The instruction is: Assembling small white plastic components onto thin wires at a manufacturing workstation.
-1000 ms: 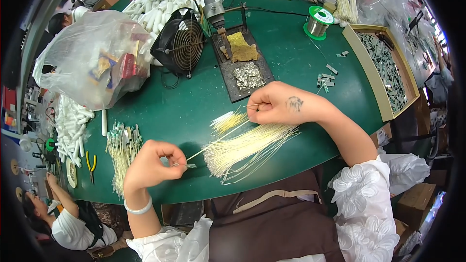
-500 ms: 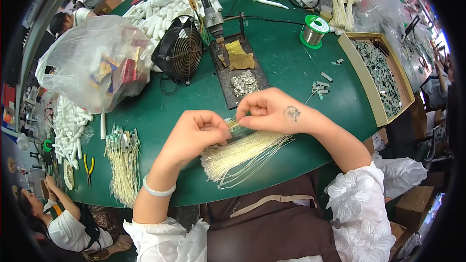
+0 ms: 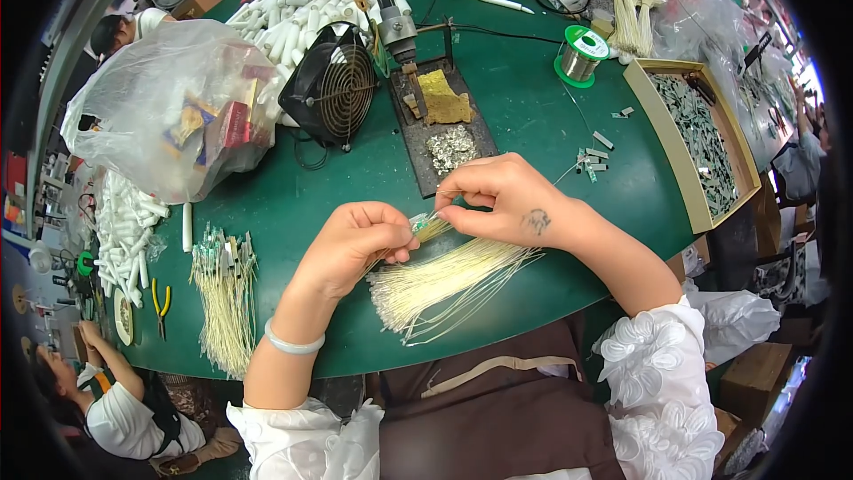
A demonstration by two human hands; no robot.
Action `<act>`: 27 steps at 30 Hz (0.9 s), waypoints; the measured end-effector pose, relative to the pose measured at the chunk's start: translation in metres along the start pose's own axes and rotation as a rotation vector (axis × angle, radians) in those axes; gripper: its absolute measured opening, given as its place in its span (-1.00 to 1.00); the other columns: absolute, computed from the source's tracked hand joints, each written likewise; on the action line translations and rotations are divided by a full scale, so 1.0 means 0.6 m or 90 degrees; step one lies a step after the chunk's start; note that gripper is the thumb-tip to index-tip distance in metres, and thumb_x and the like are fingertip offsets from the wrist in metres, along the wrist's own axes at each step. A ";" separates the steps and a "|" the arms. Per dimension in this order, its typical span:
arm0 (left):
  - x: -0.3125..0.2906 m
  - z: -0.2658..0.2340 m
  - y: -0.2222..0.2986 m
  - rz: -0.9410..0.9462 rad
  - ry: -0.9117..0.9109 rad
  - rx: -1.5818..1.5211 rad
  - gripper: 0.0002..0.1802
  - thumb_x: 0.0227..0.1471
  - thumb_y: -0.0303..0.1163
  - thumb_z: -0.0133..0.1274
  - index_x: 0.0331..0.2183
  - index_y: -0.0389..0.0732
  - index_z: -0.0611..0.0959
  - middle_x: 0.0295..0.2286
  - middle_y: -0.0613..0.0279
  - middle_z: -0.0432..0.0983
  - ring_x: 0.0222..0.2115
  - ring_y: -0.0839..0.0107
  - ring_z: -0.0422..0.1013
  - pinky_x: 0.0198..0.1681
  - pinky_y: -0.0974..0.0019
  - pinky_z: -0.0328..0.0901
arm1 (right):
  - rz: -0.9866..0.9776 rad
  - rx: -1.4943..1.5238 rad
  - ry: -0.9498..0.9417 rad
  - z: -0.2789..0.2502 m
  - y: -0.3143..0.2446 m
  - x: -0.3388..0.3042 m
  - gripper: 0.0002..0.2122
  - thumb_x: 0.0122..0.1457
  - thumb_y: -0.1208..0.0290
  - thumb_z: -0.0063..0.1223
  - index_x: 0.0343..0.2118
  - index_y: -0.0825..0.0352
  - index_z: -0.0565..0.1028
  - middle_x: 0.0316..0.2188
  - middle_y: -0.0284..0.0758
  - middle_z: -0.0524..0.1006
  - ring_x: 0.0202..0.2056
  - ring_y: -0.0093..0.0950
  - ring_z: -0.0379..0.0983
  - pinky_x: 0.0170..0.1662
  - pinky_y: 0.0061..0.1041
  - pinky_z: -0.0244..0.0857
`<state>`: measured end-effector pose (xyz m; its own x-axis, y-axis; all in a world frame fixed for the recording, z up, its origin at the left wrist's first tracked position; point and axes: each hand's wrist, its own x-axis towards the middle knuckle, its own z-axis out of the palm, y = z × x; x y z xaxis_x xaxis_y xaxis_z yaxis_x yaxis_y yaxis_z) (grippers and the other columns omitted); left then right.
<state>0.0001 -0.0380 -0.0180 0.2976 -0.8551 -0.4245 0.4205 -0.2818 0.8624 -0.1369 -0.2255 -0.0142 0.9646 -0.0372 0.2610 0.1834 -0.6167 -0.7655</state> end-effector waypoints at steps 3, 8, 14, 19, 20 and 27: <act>-0.001 0.002 -0.001 0.003 0.003 -0.003 -0.96 -0.07 -0.56 0.05 -0.48 -0.33 0.56 -0.52 0.17 0.53 -0.59 0.55 0.40 -0.46 0.53 0.31 | 0.009 -0.005 -0.004 -0.001 -0.001 0.000 -0.90 -0.07 0.51 0.13 -0.45 0.34 0.52 -0.65 -0.41 0.41 -0.69 -0.61 0.14 -0.58 -0.59 0.09; 0.001 0.011 -0.012 0.117 0.076 0.075 -0.95 -0.04 -0.56 0.04 -0.46 -0.34 0.55 -0.49 0.15 0.56 -0.53 0.52 0.46 -0.43 0.51 0.34 | 0.054 0.020 0.035 0.002 -0.014 -0.002 -0.91 -0.05 0.49 0.13 -0.46 0.36 0.52 -0.75 -0.42 0.28 -0.70 -0.64 0.11 -0.59 -0.57 0.06; -0.012 0.051 -0.006 0.159 0.136 0.115 -0.88 0.04 -0.55 0.03 -0.33 -0.40 0.55 -0.45 0.10 0.58 -0.41 0.43 0.53 -0.35 0.48 0.38 | 0.086 0.014 0.079 0.013 -0.033 -0.001 -0.91 -0.06 0.47 0.13 -0.48 0.35 0.51 -0.79 -0.42 0.21 -0.70 -0.64 0.09 -0.60 -0.58 0.04; -0.005 0.054 -0.020 0.193 0.148 0.084 -0.85 0.01 -0.56 0.08 -0.33 -0.43 0.56 -0.44 0.09 0.58 -0.41 0.48 0.52 -0.32 0.49 0.40 | 0.085 0.004 0.100 0.021 -0.028 0.000 -0.89 -0.08 0.45 0.14 -0.48 0.35 0.51 -0.78 -0.41 0.23 -0.70 -0.64 0.09 -0.60 -0.56 0.05; -0.004 0.055 -0.023 0.193 0.147 0.084 -0.85 0.01 -0.56 0.08 -0.33 -0.43 0.56 -0.44 0.09 0.58 -0.41 0.48 0.52 -0.32 0.49 0.40 | 0.086 0.004 0.100 0.022 -0.028 -0.001 -0.89 -0.08 0.45 0.14 -0.48 0.35 0.51 -0.78 -0.41 0.23 -0.70 -0.64 0.09 -0.60 -0.56 0.05; 0.004 0.061 -0.032 0.211 0.177 0.054 -0.88 0.00 -0.59 0.07 -0.35 -0.43 0.55 -0.47 0.12 0.57 -0.45 0.48 0.50 -0.34 0.48 0.41 | 0.146 0.028 0.081 0.020 -0.037 -0.002 -0.90 -0.05 0.46 0.11 -0.48 0.37 0.51 -0.77 -0.44 0.23 -0.70 -0.67 0.06 -0.60 -0.59 0.04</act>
<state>-0.0383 -0.0505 -0.0253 0.6293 -0.7586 -0.1690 0.1944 -0.0569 0.9793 -0.1400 -0.2021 -0.0045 0.9508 -0.2724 0.1476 -0.0264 -0.5459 -0.8374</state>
